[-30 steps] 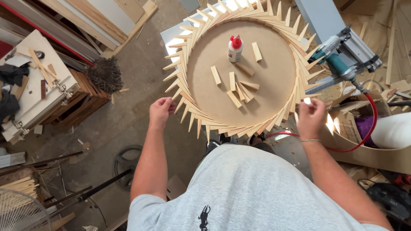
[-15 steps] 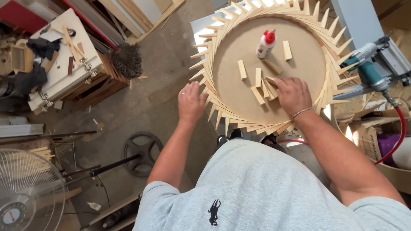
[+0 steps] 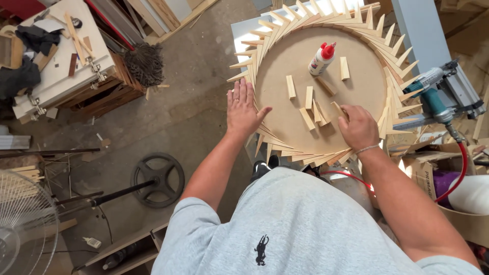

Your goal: Assemble a decorative wooden frame by gluing and nailing small wooden blocks to a circular base.

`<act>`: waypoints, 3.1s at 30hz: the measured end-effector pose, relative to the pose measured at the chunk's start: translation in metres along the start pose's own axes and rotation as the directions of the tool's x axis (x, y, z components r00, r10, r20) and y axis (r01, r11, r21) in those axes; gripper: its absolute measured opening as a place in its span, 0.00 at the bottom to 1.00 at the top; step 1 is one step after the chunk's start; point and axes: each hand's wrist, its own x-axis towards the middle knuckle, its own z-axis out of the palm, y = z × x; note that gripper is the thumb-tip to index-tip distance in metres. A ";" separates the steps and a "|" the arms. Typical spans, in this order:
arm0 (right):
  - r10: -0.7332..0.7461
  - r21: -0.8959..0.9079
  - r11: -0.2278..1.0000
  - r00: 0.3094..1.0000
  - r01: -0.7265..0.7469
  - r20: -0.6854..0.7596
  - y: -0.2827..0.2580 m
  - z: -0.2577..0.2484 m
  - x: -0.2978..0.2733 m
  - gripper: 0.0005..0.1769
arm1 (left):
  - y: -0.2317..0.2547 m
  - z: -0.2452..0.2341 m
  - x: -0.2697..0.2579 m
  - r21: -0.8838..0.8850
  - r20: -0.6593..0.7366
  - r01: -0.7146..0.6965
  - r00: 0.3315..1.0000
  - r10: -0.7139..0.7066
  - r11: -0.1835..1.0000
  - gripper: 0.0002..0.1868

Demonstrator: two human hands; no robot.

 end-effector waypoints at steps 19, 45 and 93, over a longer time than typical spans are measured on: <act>0.799 0.529 0.495 0.600 -0.689 0.033 -0.043 -0.088 -0.129 0.14 | -0.006 0.017 0.049 0.035 -0.043 -0.196 0.979 0.198 0.980 0.54; 0.550 0.823 -0.560 0.787 0.100 0.279 0.016 -0.035 -0.145 0.22 | 0.274 0.051 -0.042 -0.723 -0.016 -0.414 0.810 0.586 0.553 0.17; 0.689 0.860 -0.503 0.560 -0.087 0.460 0.043 0.078 -0.129 0.11 | 0.323 0.081 0.054 -0.159 0.560 -0.378 0.726 0.399 0.912 0.25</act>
